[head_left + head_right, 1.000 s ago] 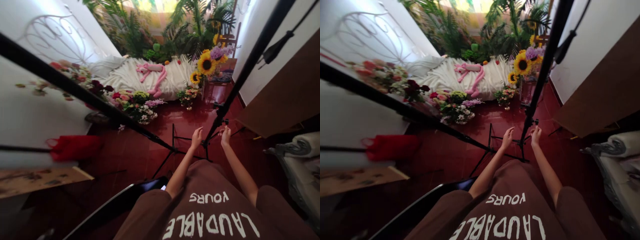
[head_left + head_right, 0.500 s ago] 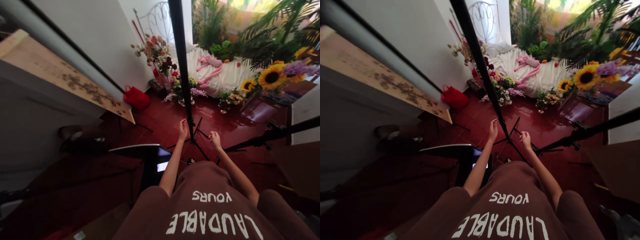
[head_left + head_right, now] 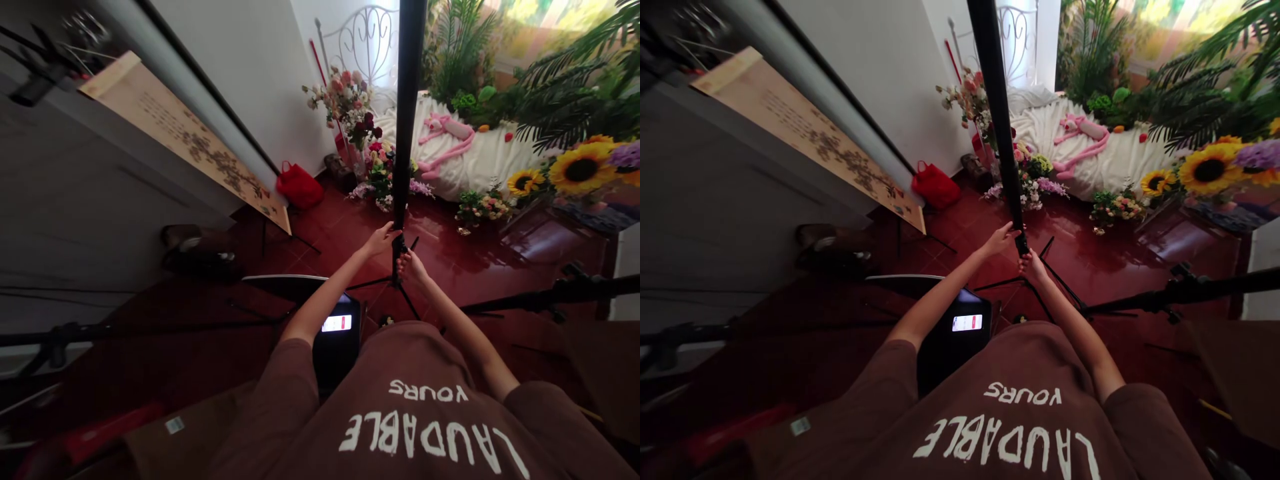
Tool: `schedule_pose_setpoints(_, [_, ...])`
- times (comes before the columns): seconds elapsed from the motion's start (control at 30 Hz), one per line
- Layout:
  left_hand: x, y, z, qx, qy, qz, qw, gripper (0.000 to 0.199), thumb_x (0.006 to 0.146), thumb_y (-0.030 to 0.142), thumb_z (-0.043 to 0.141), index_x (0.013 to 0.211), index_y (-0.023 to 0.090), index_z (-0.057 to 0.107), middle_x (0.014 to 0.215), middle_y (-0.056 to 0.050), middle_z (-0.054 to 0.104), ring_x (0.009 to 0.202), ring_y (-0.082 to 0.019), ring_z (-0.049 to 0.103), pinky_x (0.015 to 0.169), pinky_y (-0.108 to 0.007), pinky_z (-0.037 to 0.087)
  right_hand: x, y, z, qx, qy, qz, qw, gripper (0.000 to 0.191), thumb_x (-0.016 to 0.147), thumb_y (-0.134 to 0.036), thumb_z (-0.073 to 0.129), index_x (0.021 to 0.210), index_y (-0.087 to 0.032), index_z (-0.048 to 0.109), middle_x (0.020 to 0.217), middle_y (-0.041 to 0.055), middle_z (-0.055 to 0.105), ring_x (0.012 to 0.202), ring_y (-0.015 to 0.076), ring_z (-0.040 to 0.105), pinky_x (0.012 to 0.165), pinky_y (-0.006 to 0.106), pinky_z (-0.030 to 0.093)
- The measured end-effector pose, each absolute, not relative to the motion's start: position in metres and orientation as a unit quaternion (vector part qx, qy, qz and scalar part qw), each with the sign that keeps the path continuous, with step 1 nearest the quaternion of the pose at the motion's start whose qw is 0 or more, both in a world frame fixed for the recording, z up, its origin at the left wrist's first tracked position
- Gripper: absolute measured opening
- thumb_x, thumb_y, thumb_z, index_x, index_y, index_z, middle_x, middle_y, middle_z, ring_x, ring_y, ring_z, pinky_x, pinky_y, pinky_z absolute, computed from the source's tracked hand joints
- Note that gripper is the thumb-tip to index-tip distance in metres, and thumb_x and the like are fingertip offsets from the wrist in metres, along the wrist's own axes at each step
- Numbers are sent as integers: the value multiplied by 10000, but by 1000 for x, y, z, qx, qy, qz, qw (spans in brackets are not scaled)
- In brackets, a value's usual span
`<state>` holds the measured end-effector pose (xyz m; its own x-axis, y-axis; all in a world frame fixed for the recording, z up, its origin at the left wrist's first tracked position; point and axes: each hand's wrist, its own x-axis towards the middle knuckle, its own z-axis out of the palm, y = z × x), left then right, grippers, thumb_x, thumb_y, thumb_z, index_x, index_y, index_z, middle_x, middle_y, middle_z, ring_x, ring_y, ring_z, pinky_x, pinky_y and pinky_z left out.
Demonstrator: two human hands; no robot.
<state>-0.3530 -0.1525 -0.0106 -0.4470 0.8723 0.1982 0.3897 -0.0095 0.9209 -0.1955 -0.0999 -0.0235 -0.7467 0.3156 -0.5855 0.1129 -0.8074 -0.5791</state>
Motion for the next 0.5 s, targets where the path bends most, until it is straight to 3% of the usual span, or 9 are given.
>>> schedule_pose_setpoints(0.27, [-336,-144,-33,399,653,610,208,585,789,695,497,972,156,627,878,-79,696,771,-148,641,658,-242,498,-206,-100,-16,-247,-131,954,112,386,899,-303,481,590,-227,261,427,-113,229,362,43,223,333,118,224])
schedule_pose_setpoints(0.5, [-328,-140,-38,369,672,619,170,557,802,683,490,958,171,645,896,-90,710,733,-142,656,638,-240,496,-222,-103,-26,-290,-249,908,172,400,807,-229,546,594,-237,208,431,-127,199,364,44,183,343,139,222])
